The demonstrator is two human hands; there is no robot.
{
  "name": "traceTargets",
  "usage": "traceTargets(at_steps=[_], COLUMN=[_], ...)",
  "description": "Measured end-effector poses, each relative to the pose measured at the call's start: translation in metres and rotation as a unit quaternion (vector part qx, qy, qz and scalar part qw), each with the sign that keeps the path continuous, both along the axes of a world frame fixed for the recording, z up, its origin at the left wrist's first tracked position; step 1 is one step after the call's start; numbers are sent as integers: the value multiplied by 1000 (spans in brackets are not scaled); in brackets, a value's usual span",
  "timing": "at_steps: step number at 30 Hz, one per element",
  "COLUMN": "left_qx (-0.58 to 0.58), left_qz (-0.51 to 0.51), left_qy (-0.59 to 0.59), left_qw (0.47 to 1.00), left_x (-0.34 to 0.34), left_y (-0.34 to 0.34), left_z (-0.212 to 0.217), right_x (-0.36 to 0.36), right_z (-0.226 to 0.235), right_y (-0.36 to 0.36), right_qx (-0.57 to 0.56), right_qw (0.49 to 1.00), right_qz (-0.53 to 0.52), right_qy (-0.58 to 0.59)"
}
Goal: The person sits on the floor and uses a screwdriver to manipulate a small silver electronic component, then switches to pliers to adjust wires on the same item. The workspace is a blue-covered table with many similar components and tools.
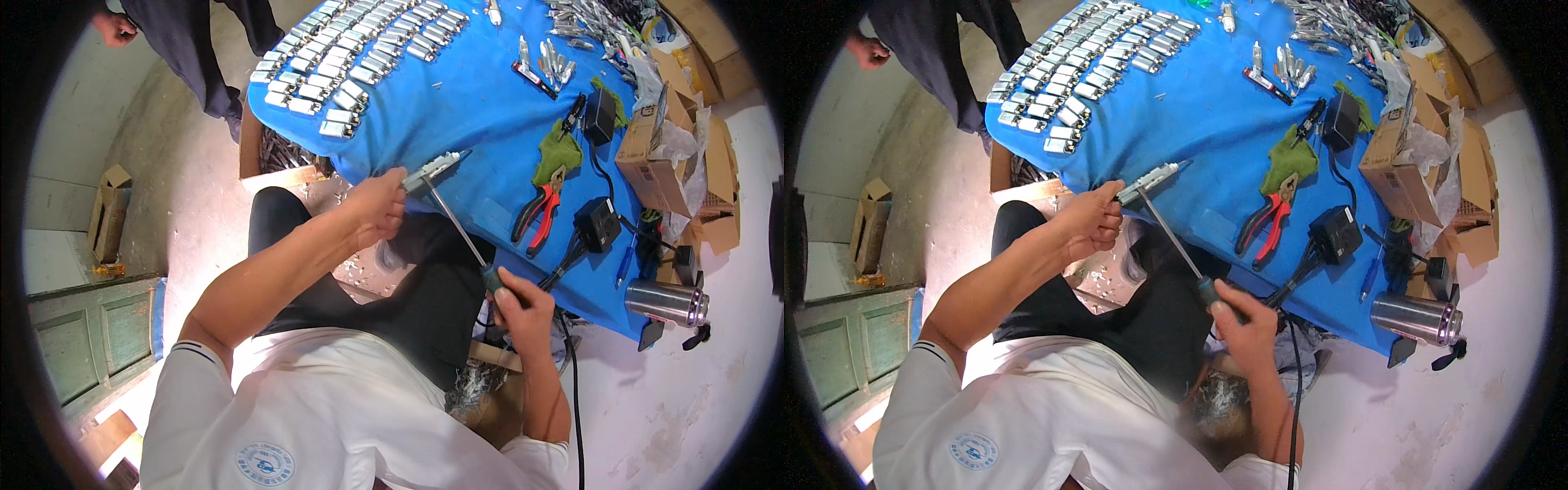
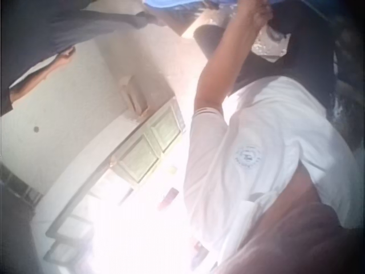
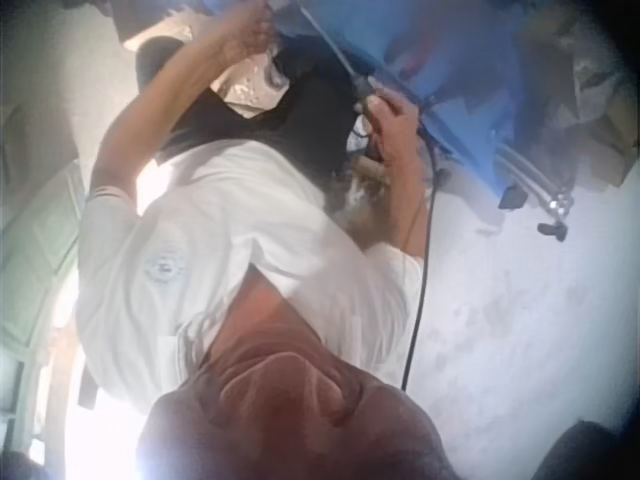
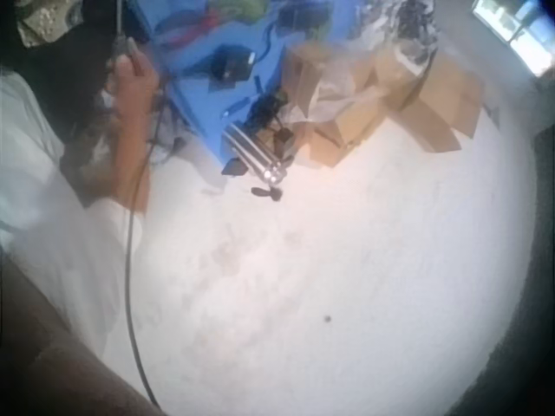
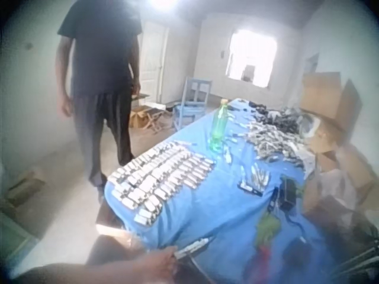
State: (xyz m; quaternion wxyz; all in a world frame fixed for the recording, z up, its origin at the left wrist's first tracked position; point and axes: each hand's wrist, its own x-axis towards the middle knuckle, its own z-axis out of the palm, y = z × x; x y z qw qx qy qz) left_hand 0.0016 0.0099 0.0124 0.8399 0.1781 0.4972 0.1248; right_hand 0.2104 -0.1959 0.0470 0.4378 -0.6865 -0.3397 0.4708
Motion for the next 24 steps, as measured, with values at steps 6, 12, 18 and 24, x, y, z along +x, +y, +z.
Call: traceTargets(at_steps=[6, 12, 18, 24], left_qx=[2, -3, -1, -9], left_qz=[-3, -9, -12, -12], left_qy=[-19, -4, -16, 12], left_qw=[1000, 1000, 1000, 1000], left_x=[-2, -2, -4, -2], left_y=[-2, -1, 0, 1], left_z=[2, 8, 3, 8], right_x=[-8, -7, -8, -13], right_z=[6, 4, -4, 2], right_y=[-6, -5, -1, 3], right_qx=[184, 181, 208, 183], right_qw=[929, 923, 922, 920], right_qz=[108, 120, 116, 115], right_qy=[-302, -318, -306, -327])
